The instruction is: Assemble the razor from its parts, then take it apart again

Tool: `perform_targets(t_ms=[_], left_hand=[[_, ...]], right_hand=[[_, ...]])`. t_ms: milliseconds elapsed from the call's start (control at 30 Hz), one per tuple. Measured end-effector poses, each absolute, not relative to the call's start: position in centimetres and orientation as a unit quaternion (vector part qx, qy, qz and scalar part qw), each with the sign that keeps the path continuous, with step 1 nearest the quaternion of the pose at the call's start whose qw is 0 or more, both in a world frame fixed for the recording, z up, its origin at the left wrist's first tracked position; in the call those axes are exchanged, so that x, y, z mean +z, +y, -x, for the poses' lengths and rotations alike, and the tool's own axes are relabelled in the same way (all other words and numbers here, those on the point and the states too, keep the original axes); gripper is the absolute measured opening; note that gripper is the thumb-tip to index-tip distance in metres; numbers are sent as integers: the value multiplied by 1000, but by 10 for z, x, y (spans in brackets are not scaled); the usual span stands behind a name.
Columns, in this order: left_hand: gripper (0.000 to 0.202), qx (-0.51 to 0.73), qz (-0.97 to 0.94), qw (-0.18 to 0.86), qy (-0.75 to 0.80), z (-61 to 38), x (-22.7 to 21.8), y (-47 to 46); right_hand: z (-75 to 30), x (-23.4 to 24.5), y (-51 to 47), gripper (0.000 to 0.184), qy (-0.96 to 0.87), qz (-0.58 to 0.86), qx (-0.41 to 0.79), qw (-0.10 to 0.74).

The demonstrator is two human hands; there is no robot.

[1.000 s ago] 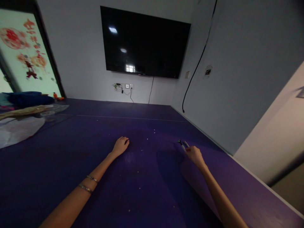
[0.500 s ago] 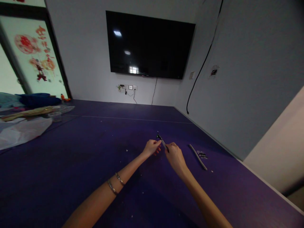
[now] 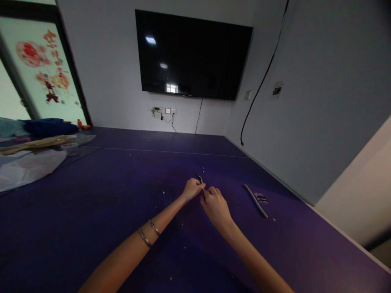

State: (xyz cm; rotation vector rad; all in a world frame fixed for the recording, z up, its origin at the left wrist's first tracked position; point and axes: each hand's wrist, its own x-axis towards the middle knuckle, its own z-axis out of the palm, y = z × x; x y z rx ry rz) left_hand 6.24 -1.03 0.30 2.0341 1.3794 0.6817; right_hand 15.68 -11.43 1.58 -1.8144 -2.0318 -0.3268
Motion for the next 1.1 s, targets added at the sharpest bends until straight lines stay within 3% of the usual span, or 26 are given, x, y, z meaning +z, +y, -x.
perform_targets(t_ms=[200, 500, 767, 1100], left_hand=[[25, 177, -793, 208, 545, -26, 2, 28], [23, 15, -796, 207, 568, 11, -4, 69], [25, 33, -816, 152, 556, 7, -12, 63], [45, 53, -798, 120, 589, 14, -15, 42]], right_hand=[[-205, 22, -130, 32, -683, 703, -72, 185], [-302, 17, -153, 32, -527, 846, -33, 76], [-361, -3, -150, 32, -547, 836, -3, 42], [-400, -33, -125, 34, -581, 812, 51, 33]])
